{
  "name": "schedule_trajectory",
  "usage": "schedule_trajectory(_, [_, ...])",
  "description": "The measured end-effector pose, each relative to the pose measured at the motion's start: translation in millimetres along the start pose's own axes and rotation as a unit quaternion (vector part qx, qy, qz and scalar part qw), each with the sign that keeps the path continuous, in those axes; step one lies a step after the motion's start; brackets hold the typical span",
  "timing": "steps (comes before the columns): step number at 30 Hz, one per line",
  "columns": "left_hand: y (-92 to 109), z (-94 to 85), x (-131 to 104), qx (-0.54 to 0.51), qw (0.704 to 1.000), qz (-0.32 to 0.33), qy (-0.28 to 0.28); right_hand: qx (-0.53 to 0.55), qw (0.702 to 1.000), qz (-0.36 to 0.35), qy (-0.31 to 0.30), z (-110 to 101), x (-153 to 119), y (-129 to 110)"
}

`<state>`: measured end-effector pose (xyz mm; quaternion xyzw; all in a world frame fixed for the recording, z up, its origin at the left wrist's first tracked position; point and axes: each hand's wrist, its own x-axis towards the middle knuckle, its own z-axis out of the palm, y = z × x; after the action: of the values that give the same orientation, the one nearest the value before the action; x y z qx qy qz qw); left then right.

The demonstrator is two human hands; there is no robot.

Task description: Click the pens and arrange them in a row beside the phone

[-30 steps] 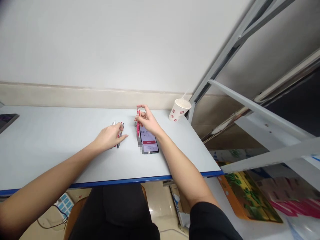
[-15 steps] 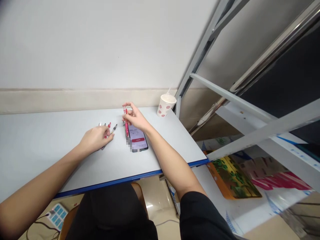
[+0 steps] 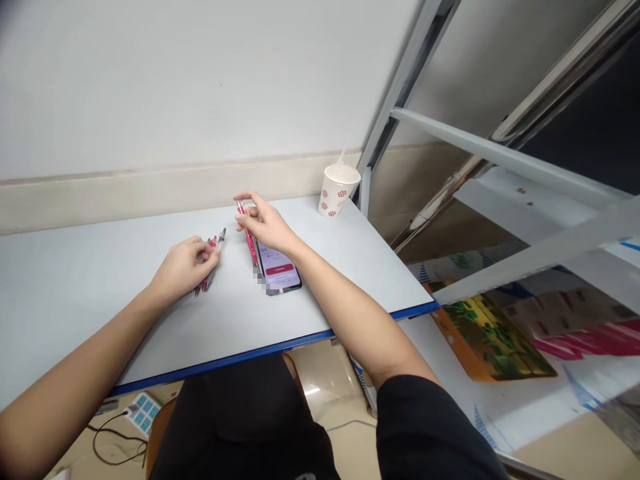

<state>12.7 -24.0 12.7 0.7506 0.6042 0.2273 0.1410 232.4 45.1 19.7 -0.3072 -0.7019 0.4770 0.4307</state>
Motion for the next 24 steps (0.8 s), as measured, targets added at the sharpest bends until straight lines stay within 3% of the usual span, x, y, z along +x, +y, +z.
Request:
schedule_trajectory(7, [-12, 4.2, 7, -0.032, 0.998, -0.012, 0.051, -0.049, 0.999, 0.016, 0.004, 0, -5, -10])
schedule_trajectory(11, [-14, 1.0, 9, -0.076, 0.995, -0.017, 0.066, -0.023, 0.999, 0.028, 0.002, 2, -6, -11])
schedule_trajectory(17, [-14, -6.1, 4, -0.162, 0.986, 0.041, -0.029, 0.022, 1.000, 0.007, 0.018, 8, -5, -11])
schedule_trajectory(20, [-12, -8.4, 1, -0.134, 0.987, 0.055, -0.072, 0.017, 1.000, 0.001, 0.025, 4, -3, -11])
schedule_trajectory(24, [-8, -12.4, -1, -0.089, 0.991, 0.056, -0.078, 0.025, 0.997, 0.006, 0.068, -8, 0, -9])
